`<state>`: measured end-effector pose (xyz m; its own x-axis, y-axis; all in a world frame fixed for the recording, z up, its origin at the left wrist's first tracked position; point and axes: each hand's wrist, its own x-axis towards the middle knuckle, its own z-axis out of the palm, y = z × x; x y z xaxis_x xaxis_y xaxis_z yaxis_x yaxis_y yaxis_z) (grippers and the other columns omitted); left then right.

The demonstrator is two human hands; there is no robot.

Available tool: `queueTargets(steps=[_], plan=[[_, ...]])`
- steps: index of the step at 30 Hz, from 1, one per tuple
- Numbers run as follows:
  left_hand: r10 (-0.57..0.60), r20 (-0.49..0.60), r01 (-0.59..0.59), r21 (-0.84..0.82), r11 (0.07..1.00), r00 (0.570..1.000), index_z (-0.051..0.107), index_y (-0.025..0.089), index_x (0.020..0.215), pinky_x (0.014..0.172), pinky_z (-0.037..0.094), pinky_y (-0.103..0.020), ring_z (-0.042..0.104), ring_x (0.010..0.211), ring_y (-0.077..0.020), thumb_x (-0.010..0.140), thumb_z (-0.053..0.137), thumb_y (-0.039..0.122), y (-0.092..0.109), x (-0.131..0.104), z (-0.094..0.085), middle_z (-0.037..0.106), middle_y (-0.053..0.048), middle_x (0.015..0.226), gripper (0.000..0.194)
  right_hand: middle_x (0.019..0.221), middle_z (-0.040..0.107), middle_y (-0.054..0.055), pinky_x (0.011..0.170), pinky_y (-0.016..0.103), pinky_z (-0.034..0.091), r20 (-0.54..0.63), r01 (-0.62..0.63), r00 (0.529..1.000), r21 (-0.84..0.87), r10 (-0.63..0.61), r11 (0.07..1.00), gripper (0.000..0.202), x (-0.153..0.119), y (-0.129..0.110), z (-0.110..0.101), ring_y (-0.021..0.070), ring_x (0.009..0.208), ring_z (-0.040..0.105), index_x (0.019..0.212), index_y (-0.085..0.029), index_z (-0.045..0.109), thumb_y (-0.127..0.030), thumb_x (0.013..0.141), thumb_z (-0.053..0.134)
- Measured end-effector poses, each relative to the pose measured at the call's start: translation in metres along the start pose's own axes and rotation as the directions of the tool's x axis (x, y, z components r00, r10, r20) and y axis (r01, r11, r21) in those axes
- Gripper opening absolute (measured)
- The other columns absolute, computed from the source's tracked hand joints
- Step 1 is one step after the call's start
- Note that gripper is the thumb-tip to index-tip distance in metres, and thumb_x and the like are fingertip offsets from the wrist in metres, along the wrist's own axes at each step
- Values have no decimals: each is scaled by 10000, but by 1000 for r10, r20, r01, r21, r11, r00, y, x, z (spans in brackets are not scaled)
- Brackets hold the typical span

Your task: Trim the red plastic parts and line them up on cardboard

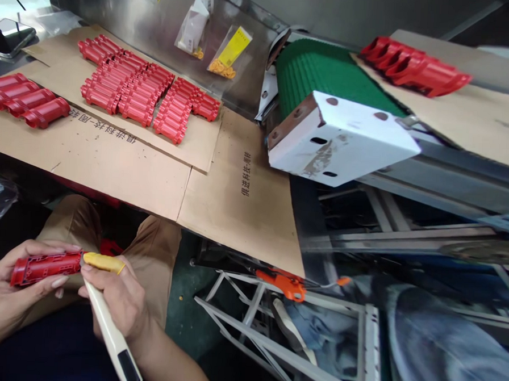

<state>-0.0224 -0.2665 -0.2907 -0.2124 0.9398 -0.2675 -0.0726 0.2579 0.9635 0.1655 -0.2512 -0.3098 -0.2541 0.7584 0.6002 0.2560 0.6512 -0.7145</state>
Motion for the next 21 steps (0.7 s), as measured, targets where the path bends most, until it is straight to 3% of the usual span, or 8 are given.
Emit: queueTargets(steps=[4,7,10,12,13,15,18,21], plan=[[-46,-13,46,-21,999,999,791,241,933,591,619,-243,738,864,-229,721,939,424,0,0,2,771,-60,1097,317,1163,765,193,918,415,686,59,30,998,-61,-26,998,372,-6,3,3,260,1073,750,1356,-109,629,-51,988,616],[-74,8,74,-41,996,997,787,234,957,563,584,-227,683,696,-155,743,929,426,0,2,1,767,-33,1026,322,1185,758,212,834,405,698,107,100,991,-136,-86,986,412,-8,6,3,278,1033,738,1391,-109,639,-61,982,634],[-86,71,91,-80,993,994,765,212,994,579,555,-232,587,536,-96,771,916,450,-1,5,-3,741,2,831,360,1096,784,115,818,381,689,-113,-132,985,14,133,991,294,-4,11,-4,239,946,755,1270,-222,711,-116,1002,652],[-115,90,129,-159,979,989,711,212,1046,562,542,-231,604,548,-103,752,934,449,-2,7,-4,763,-10,879,439,1012,780,54,786,346,681,-258,-300,907,158,333,941,232,0,15,-12,183,836,760,1221,-267,702,-148,1056,589],[-140,92,156,-202,967,986,676,217,1096,538,531,-227,611,561,-108,738,947,444,-3,8,-4,779,-28,941,504,995,781,43,761,325,675,-286,-350,870,218,402,911,223,2,16,-16,164,795,760,1215,-269,698,-157,1072,569],[-192,103,213,-264,941,976,596,231,1209,500,510,-218,621,585,-121,715,964,450,-3,9,-3,790,-59,998,654,1023,801,45,774,310,668,-257,-397,844,291,471,870,181,2,16,-21,159,812,774,1190,-273,727,-205,1067,612],[-218,159,258,-302,918,963,518,244,1253,501,495,-212,601,568,-115,722,955,492,-5,11,-1,785,-56,953,731,1154,811,71,913,346,647,-129,-378,900,241,416,894,165,2,10,-20,207,1015,776,1167,-280,781,-275,1016,716],[-180,216,244,-322,915,960,517,256,1236,532,510,-218,621,610,-124,766,926,491,-7,11,0,767,-44,959,666,1168,807,81,919,334,633,-69,-235,964,214,255,948,215,5,3,-12,207,1058,756,1231,-266,764,-281,1026,699]])
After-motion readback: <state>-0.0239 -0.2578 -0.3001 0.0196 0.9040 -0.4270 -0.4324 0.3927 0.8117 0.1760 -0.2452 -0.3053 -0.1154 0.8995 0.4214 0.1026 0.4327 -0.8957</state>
